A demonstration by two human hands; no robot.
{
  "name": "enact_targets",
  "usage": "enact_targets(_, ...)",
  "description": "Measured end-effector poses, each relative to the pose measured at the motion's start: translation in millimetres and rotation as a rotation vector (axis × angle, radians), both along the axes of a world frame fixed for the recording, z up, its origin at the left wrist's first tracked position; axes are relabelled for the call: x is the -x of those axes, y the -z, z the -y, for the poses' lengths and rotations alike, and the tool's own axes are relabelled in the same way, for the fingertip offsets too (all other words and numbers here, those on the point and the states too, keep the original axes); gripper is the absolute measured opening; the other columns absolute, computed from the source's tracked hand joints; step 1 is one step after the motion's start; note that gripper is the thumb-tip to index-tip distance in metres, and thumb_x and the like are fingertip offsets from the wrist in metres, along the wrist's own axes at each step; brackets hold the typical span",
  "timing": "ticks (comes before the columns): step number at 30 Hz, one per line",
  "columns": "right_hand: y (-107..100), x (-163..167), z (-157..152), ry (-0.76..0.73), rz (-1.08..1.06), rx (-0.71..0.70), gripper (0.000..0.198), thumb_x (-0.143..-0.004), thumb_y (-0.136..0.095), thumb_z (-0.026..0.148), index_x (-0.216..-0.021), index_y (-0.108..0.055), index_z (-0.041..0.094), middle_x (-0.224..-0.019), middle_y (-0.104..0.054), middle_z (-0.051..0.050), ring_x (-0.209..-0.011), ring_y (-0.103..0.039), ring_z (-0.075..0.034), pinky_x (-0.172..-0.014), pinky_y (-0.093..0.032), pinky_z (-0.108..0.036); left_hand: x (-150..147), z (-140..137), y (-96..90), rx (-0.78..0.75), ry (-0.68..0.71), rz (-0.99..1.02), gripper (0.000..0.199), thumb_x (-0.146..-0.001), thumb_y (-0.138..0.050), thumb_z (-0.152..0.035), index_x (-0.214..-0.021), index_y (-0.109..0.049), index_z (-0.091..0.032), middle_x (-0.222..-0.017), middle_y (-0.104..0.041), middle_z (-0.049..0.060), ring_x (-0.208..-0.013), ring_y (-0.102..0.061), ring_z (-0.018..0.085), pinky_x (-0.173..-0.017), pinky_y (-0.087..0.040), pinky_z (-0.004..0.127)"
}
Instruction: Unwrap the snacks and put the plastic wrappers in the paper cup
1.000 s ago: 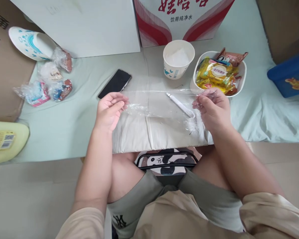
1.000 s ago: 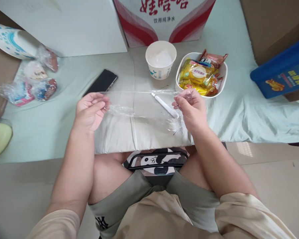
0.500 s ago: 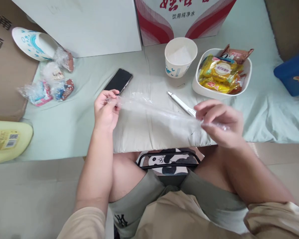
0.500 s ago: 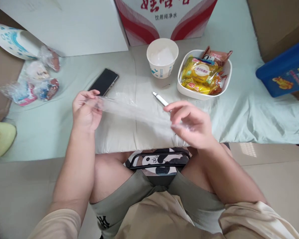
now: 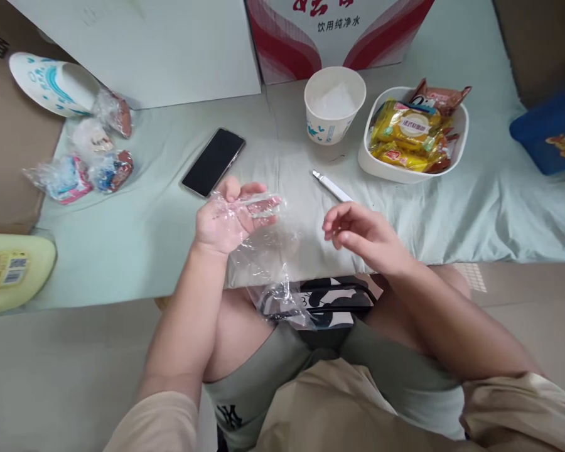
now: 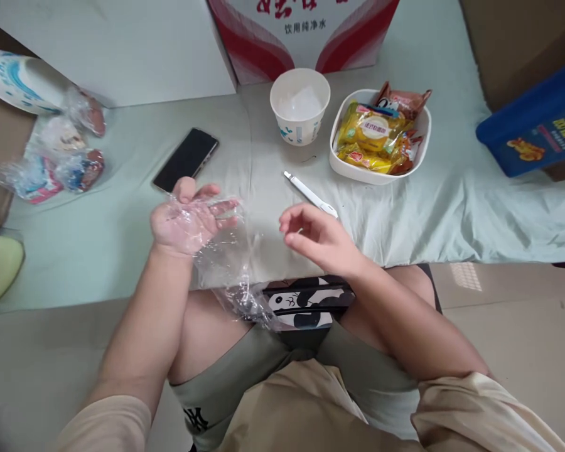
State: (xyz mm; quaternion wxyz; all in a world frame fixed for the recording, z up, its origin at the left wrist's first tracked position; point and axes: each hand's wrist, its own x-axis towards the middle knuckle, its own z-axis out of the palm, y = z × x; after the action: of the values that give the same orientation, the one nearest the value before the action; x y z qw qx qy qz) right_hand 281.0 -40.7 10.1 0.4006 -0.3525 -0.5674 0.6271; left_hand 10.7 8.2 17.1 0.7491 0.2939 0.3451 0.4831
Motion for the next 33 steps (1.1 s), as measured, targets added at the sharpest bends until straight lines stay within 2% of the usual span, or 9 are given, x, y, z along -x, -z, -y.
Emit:
enact_targets(2,8.7,7.1,-3.9,0.11,-0.05,0.107,0.05,-0.081,-0.08,0.06,-0.111,-0.061,0.024,-0.113,-0.068,-0.007,-0.099,-0.068,-0.018,-0.083,-0.058,-0.031,-9.2,1.3,3.4,0.01,0.07,-0.012,0.066,-0.06,-0.092,-0.04,-0.065,-0.029,-0.019,-0.097,-0.076,0.004,-0.093,-0.077,0.033,-0.071,-0.063,0.048)
enact_targets(5,18.4,21.1,-4.2,0.075,-0.069,0.238,0.065,-0.074,-0.085,0.058,-0.122,-0.055,0.026,-0.125,-0.066,-0.01,-0.109,-0.068,-0.021,-0.091,-0.059,-0.036,-19.8,3.7,8.3,0.043,0.132,-0.069,0.057,-0.074,-0.083,-0.047,-0.067,-0.034,-0.019,-0.1,-0.076,0.009,-0.096,-0.077,0.035,-0.074,-0.064,0.051)
enact_targets(8,20.5,29.6,-2.8,0.077,-0.038,0.31,0.05,-0.079,-0.082,0.043,-0.117,-0.057,0.024,-0.108,-0.07,-0.005,-0.094,-0.069,-0.017,-0.084,-0.058,-0.033,-23.3,5.7,11.4,0.04,0.211,-0.059,0.054,-0.077,-0.082,-0.047,-0.067,-0.037,-0.019,-0.105,-0.076,0.011,-0.098,-0.077,0.037,-0.076,-0.064,0.053)
enact_targets(13,17.5,27.8,-6.9,0.174,-0.088,0.368,0.024,-0.078,-0.077,0.036,-0.086,-0.059,0.021,-0.075,-0.066,0.001,-0.065,-0.062,-0.011,-0.067,-0.054,-0.028,-19.3,5.8,12.5,-0.003,0.284,-0.055,0.058,-0.069,-0.088,-0.048,-0.067,-0.038,-0.018,-0.118,-0.074,0.014,-0.107,-0.075,0.042,-0.067,-0.067,0.049)
enact_targets(16,17.7,28.7,-11.7,0.216,-0.173,0.495,0.025,-0.074,-0.077,0.038,-0.084,-0.062,0.021,-0.077,-0.067,0.001,-0.064,-0.061,-0.011,-0.062,-0.051,-0.026,-18.1,5.5,11.3,-0.02,0.311,-0.06,0.061,-0.064,-0.09,-0.051,-0.065,-0.039,-0.018,-0.129,-0.07,0.016,-0.107,-0.074,0.043,-0.058,-0.066,0.044)
enact_targets(20,20.8,34.3,-16.6,0.138,-0.22,0.675,0.033,-0.076,-0.075,0.049,-0.09,-0.068,0.019,-0.088,-0.07,-0.004,-0.075,-0.064,-0.015,-0.065,-0.053,-0.029,-18.9,6.1,10.2,-0.04,0.376,-0.07,0.059,-0.064,-0.091,-0.052,-0.062,-0.043,-0.017,-0.137,-0.064,0.016,-0.115,-0.07,0.045,-0.055,-0.066,0.042)
enact_targets(25,22.0,33.0,-17.3,0.037,-0.172,0.643,0.034,-0.078,-0.081,0.04,-0.101,-0.064,0.022,-0.09,-0.068,-0.001,-0.064,-0.058,-0.011,-0.054,-0.046,-0.025,-18.1,5.4,17.3,-0.099,0.397,-0.119,0.052,-0.07,-0.088,-0.048,-0.061,-0.049,-0.016,-0.13,-0.06,0.016,-0.12,-0.066,0.038,-0.062,-0.066,0.038)
enact_targets(30,22.1,32.5,-15.9,-0.054,-0.173,0.655,0.044,-0.073,-0.086,0.032,-0.103,-0.056,0.023,-0.086,-0.071,0.0,-0.071,-0.064,-0.012,-0.061,-0.049,-0.025,-17.2,4.5,26.1,-0.184,0.437,-0.136,0.051,-0.074,-0.086,-0.05,-0.06,-0.05,-0.016,-0.128,-0.055,0.014,-0.112,-0.064,0.029,-0.073,-0.063,0.033)
enact_targets(33,25.3,35.5,-15.7,-0.05,-0.17,0.618,0.045,-0.068,-0.088,0.027,-0.1,-0.056,0.022,-0.077,-0.067,0.004,-0.067,-0.06,-0.011,-0.061,-0.046,-0.024,-16.7,4.9,27.0,-0.202,0.452,-0.15,0.05,-0.074,-0.086,-0.049,-0.06,-0.051,-0.016,-0.131,-0.053,0.014,-0.112,-0.063,0.027,-0.074,-0.062,0.031)
